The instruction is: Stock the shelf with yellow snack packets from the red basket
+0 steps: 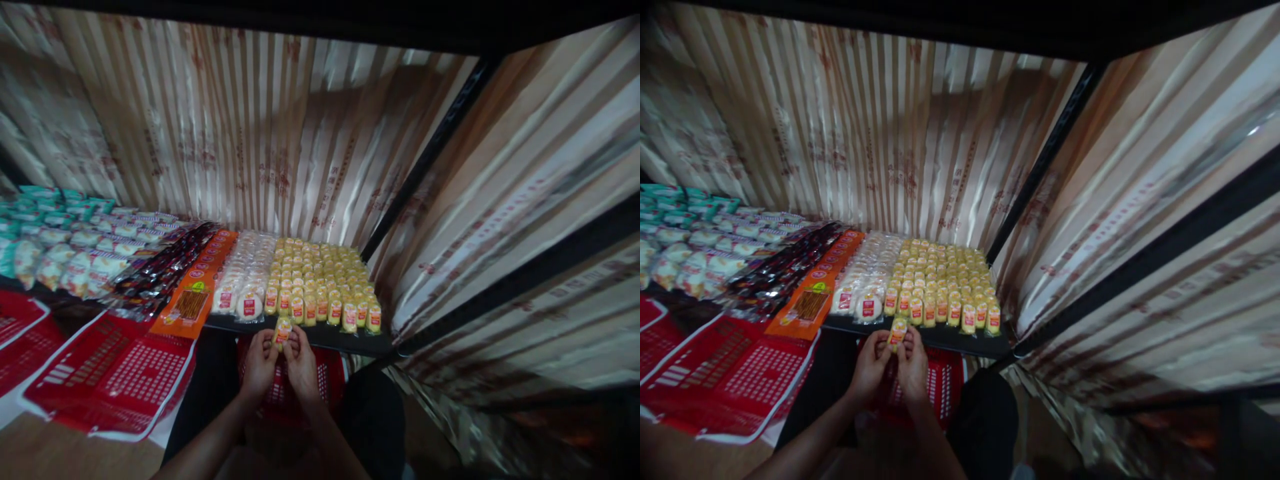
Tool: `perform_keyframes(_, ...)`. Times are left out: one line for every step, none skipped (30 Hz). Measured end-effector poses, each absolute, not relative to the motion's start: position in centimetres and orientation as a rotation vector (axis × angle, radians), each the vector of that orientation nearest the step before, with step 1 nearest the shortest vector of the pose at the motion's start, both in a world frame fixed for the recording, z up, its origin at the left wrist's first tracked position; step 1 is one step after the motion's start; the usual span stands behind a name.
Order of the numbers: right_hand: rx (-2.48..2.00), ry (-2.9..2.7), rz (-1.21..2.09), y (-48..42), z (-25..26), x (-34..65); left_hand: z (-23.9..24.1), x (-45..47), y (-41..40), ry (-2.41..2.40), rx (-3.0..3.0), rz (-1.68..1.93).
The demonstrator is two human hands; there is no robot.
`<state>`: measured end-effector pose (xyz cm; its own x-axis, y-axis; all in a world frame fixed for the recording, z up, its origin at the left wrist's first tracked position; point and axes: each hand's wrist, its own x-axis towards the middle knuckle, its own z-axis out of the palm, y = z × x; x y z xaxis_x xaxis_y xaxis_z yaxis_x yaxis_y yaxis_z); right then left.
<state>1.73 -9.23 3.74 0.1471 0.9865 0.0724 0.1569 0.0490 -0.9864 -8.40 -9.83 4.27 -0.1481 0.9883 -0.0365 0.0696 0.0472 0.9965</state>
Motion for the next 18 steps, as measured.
perform_keyframes(-1.349, -1.235, 0.951, -9.0, 3.7, 1.7, 4.4, -8.3, -9.5, 1.395, 1.136, 1.24)
perform_keyframes(-1.356, -1.237, 0.93, -8.9, 3.6, 1.7, 4.5, -8.3, -9.3, 1.407, 1.125, 1.234)
perform_keyframes(-1.364, -1.24, 0.909, -8.7, 3.6, 1.6, 4.5, -8.2, -9.0, 1.426, 1.124, 1.234)
perform_keyframes(-1.378, -1.245, 0.889, -8.6, 3.6, 1.5, 4.6, -8.2, -8.7, 1.447, 1.129, 1.236)
perform_keyframes(-1.396, -1.253, 0.867, -8.4, 3.5, 1.4, 4.6, -8.2, -8.5, 1.468, 1.131, 1.239)
perform_keyframes(-1.414, -1.262, 0.843, -8.3, 3.5, 1.3, 4.7, -8.2, -8.3, 1.491, 1.13, 1.243)
perform_keyframes(-1.426, -1.276, 0.819, -8.1, 3.6, 1.1, 4.7, -8.3, -8.1, 1.512, 1.129, 1.248)
perform_keyframes(-1.429, -1.295, 0.799, -8.0, 3.6, 0.8, 4.8, -8.4, -7.9, 1.533, 1.13, 1.253)
perform_keyframes(-1.426, -1.314, 0.782, -7.9, 3.6, 0.6, 4.8, -8.5, -7.7, 1.553, 1.135, 1.259)
perform_keyframes(-1.419, -1.334, 0.77, -7.7, 3.6, 0.3, 4.9, -8.7, -7.5, 1.57, 1.142, 1.265)
perform_keyframes(-1.411, -1.353, 0.762, -7.6, 3.6, 0.1, 5.0, -8.8, -7.3, 1.584, 1.154, 1.268)
perform_keyframes(-1.409, -1.37, 0.757, -7.5, 3.6, -0.2, 5.0, -9.0, -7.1, 1.602, 1.168, 1.262)
perform_keyframes(-1.413, -1.385, 0.749, -7.4, 3.6, -0.4, 5.1, -9.2, -6.9, 1.631, 1.185, 1.245)
perform_keyframes(-1.422, -1.398, 0.735, -7.2, 3.6, -0.7, 5.2, -9.4, -6.7, 1.675, 1.21, 1.217)
perform_keyframes(-1.431, -1.411, 0.714, -7.1, 3.5, -0.9, 5.3, -9.5, -6.4, 1.729, 1.242, 1.181)
perform_keyframes(-1.438, -1.423, 0.686, -7.0, 3.4, -1.1, 5.4, -9.7, -6.1, 1.784, 1.278, 1.144)
perform_keyframes(-1.44, -1.433, 0.654, -6.8, 3.3, -1.3, 5.4, -9.7, -5.9, 1.832, 1.312, 1.109)
perform_keyframes(-1.434, -1.441, 0.621, -6.6, 3.1, -1.4, 5.4, -9.8, -5.7, 1.863, 1.338, 1.081)
